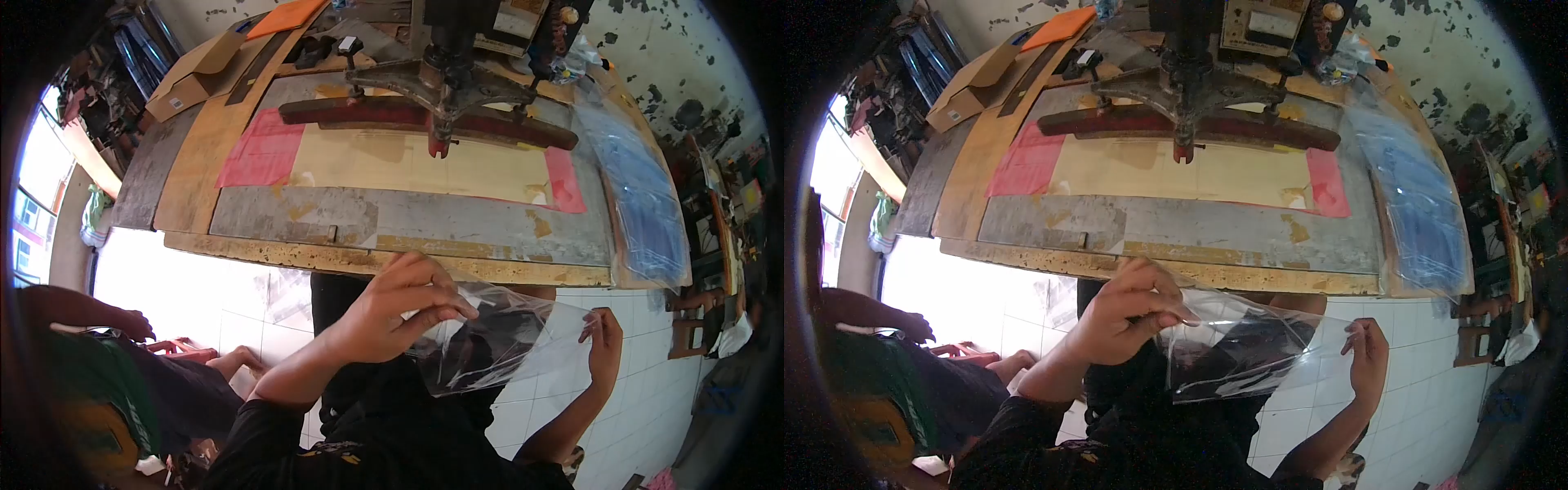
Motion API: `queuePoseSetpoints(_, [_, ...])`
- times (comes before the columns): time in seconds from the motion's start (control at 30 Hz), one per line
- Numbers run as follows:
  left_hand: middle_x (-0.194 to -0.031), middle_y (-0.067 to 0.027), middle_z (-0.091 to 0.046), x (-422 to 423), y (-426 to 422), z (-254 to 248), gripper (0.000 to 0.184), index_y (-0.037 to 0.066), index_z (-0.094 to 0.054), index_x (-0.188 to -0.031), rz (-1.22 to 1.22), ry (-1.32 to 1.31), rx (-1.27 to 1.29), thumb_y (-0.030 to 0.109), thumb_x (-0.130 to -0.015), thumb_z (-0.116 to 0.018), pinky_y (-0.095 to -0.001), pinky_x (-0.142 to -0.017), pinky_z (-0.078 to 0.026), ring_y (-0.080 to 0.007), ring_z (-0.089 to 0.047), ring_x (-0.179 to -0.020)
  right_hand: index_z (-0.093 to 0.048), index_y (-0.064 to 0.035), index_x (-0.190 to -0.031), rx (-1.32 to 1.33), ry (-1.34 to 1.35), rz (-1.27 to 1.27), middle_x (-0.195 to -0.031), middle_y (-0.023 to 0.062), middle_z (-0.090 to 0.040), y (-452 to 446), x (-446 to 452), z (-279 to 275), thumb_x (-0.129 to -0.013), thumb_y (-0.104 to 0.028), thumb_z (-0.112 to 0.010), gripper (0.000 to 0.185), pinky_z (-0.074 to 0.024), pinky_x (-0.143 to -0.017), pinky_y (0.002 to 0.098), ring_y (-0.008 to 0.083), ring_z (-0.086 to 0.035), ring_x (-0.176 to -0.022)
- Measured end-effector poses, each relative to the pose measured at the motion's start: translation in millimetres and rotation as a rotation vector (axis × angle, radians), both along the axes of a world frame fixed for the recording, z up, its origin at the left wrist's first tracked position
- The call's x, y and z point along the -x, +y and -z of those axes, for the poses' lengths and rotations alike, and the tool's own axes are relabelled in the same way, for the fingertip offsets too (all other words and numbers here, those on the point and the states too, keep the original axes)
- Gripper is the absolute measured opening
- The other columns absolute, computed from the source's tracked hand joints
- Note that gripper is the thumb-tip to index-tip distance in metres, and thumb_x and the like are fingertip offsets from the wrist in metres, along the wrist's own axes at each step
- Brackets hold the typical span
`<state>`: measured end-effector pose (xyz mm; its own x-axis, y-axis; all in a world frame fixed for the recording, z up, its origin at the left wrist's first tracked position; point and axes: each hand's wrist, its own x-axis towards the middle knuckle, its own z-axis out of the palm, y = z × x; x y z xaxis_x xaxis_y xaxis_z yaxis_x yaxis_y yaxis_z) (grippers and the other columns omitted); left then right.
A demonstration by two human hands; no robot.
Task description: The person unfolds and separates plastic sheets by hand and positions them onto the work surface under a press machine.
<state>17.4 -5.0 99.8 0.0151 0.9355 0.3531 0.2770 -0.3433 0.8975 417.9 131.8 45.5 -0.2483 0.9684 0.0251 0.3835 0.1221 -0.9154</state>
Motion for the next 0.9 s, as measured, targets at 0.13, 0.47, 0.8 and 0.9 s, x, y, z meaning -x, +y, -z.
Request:
queuePoseSetpoints(0.13, [-0.134,-0.0083,-0.064,-22.0,-2.7,-5.8,0.02,0.02,-0.085,-0.102,-0.309,0.271,-0.249,0.012,-0.084,-0.084,-0.0381,-0.1,-0.041,-0.028,-0.056,-0.125,-0.06,0.0029,-0.104,0.2,-0.128,-0.067,-0.094,0.0091,-0.065,2.1,3.4,4.9,-0.104,0.005,-0.049,0.011,-0.0534,-0.066,0.0302,0.0131,-0.063,-0.077])
queuePoseSetpoints(0.47, [-0.103,-0.0126,-0.08,-35.7,4.6,8.7,0.013,0.001,-0.077,-0.11,-0.24,-0.011,-0.098,0.005,-0.099,-0.072,-0.0299,-0.074,-0.059,-0.0195,-0.077,-0.087,-0.069,-0.0096,-0.129,-0.655,-0.376,-0.181,-0.126,0.0191,-0.066,-46.3,84.0,-72.6,-0.086,-0.01,-0.083,0.046,-0.049,-0.104,0.0465,0.0352,-0.064,-0.119])
queuePoseSetpoints(0.8, [-0.096,-0.0111,-0.079,-10.2,-1.9,-5.0,0.016,0.001,-0.076,-0.113,-0.363,0.108,-0.042,0.007,-0.099,-0.073,-0.0326,-0.077,-0.059,-0.0238,-0.078,-0.085,-0.075,-0.0108,-0.123,-0.55,-0.082,-0.571,-0.123,0.0088,-0.065,-50.0,121.5,-14.2,-0.076,-0.011,-0.093,0.051,-0.0572,-0.084,0.0374,0.0253,-0.067,-0.11])
queuePoseSetpoints(0.9, [-0.097,-0.0113,-0.079,-8.4,-2.4,-0.2,0.016,0.002,-0.076,-0.114,-0.364,0.065,-0.022,0.006,-0.099,-0.073,-0.0321,-0.075,-0.059,-0.0223,-0.077,-0.083,-0.073,-0.0137,-0.128,-0.743,-0.089,-0.555,-0.132,0.0076,-0.062,-57.7,150.7,-23.0,-0.073,-0.022,-0.096,0.06,-0.0527,-0.097,0.0413,0.0273,-0.063,-0.12])
